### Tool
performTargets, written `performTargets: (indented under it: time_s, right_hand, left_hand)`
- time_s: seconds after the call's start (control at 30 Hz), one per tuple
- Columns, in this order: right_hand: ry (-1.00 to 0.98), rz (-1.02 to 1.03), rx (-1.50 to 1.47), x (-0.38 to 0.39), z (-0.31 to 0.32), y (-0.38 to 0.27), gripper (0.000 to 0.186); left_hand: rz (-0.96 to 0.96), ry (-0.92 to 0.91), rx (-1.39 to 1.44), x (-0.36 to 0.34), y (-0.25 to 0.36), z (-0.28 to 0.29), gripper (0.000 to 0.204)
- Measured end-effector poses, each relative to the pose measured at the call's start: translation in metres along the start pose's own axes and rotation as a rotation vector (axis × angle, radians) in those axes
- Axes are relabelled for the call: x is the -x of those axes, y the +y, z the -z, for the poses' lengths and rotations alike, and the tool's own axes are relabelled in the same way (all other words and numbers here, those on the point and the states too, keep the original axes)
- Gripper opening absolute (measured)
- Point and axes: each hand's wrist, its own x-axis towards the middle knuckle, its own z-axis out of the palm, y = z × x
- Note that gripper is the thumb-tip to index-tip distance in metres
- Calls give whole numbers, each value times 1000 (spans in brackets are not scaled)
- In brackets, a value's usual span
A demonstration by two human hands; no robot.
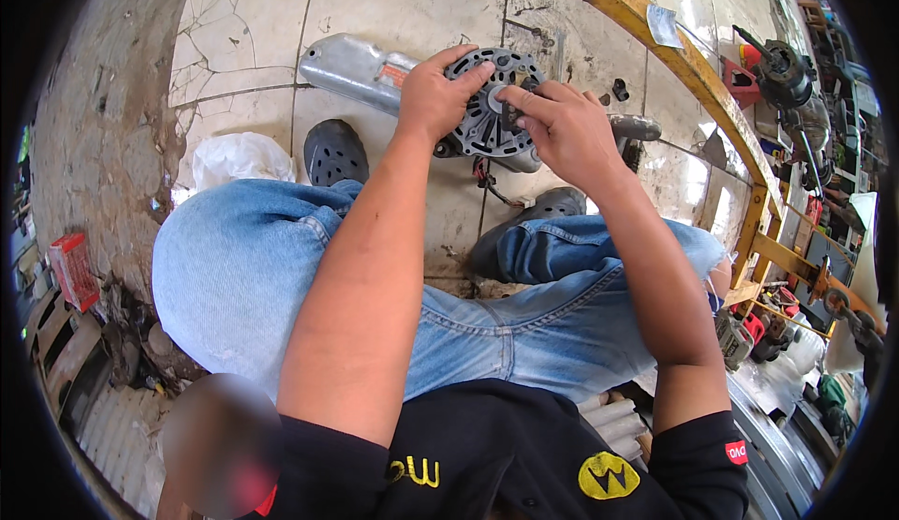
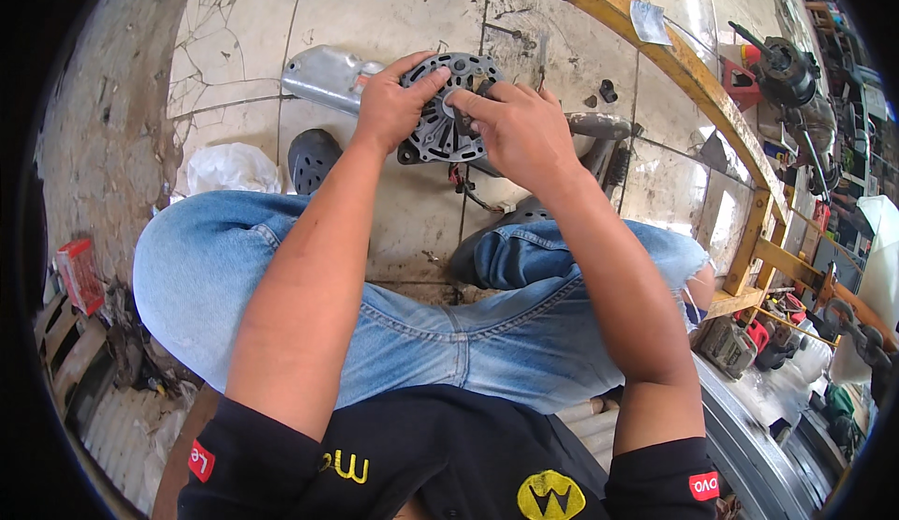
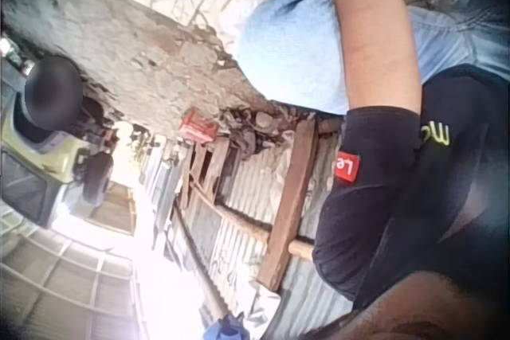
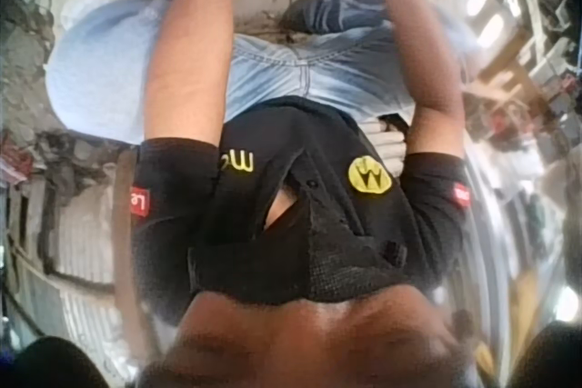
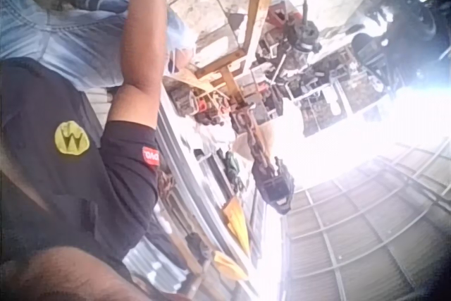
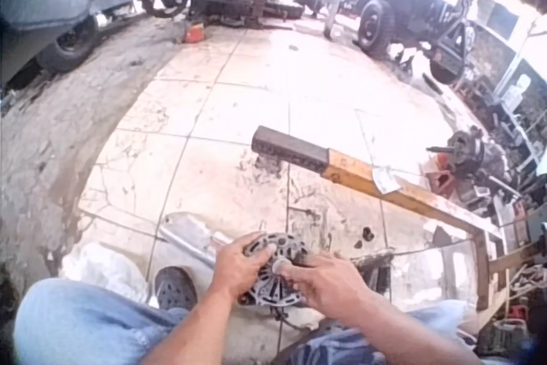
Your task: The person sits on the floor and uses a screwdriver to adjust internal components of a small electric motor. They repeatedly tighten and loosen screws while manipulating wires and parts inside the motor housing.
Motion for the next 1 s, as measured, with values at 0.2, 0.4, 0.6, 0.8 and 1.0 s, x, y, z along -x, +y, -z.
performTargets:
  time_s: [0.2,0.4,0.6,0.8,1.0]
  right_hand:
    - [20,-28,-1,0,-1,-4,40]
    - [-11,-10,6,2,1,-2,41]
    - [-25,-42,-1,2,3,-2,41]
    - [44,-56,6,4,-1,-4,42]
    - [20,-57,-13,5,-1,-5,41]
  left_hand:
    - [-37,5,-26,-4,-6,0,44]
    - [-21,-10,-18,-1,-2,-1,44]
    - [-25,-4,-4,-1,-2,0,44]
    - [-37,3,-20,-1,-2,-1,45]
    - [-61,15,-35,-2,-5,-1,49]
